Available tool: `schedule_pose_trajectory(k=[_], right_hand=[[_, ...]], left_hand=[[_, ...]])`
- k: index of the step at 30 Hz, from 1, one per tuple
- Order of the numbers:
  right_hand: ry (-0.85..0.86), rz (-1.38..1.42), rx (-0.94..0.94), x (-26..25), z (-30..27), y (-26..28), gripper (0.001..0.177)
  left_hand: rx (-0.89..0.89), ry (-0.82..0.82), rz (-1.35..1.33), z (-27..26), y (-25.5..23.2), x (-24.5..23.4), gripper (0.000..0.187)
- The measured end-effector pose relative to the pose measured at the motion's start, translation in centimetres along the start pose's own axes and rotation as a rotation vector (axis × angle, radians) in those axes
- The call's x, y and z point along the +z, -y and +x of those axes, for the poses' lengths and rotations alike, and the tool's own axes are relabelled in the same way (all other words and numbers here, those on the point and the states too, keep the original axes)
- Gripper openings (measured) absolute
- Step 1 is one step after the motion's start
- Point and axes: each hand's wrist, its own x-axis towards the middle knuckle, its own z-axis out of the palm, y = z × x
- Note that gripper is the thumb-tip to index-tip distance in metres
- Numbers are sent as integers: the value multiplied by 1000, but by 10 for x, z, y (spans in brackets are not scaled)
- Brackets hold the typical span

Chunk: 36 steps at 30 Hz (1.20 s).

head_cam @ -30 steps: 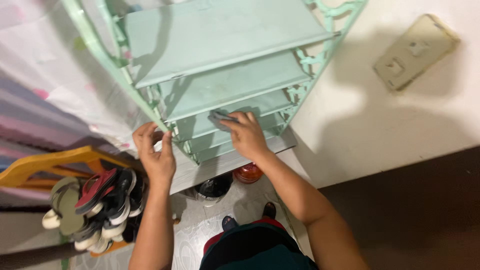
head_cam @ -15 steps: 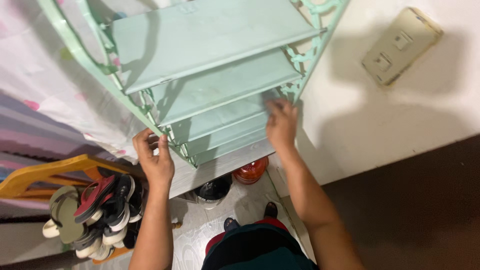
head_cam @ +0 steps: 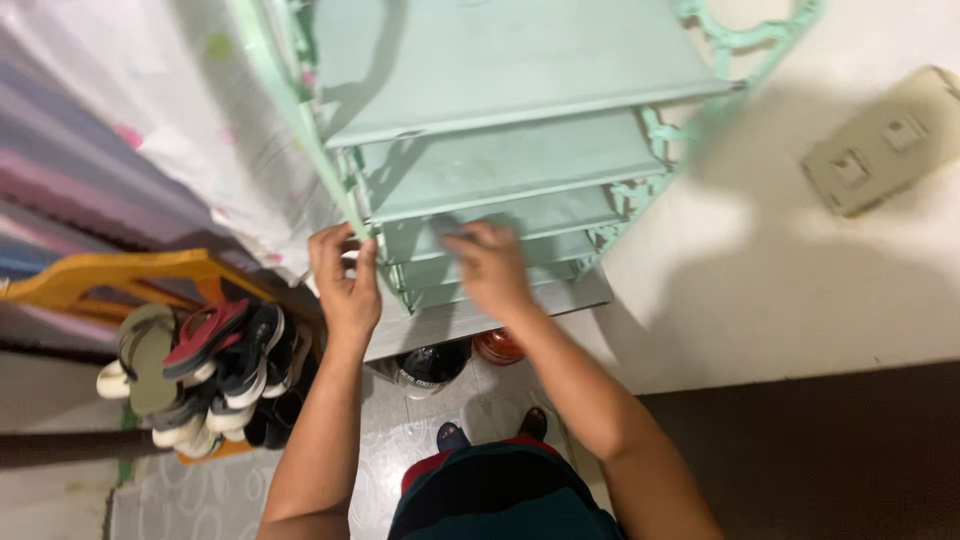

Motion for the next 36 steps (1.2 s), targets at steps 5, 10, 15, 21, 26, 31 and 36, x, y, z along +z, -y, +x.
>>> schedule_pose_trajectory(k=[5,10,15,21,26,31,36], right_hand=[[-196,-74,170,-49,-15,-78,40],[-368,-276,174,-84,-19,-122,35],[-298,-114,262,-55,-17,-90,43],[124,-39,106,-6,6,5,47],[340,-21,-36,20,52,27,30],[128,-69,17,69,101,-15,39],[-11,-194,-95,80,114,-99,36]], left_hand=[[67,10,-46,1,2,-1,25],[43,-4,-70,3,2,1,25],[11,-11,-83,1,6,3,26],[51,-5,-101,0,11,4,27],[13,12,-100,1,11,3,28],[28,28,-43,1,9,1,26],[58,41,-31,2,4,-1,26]])
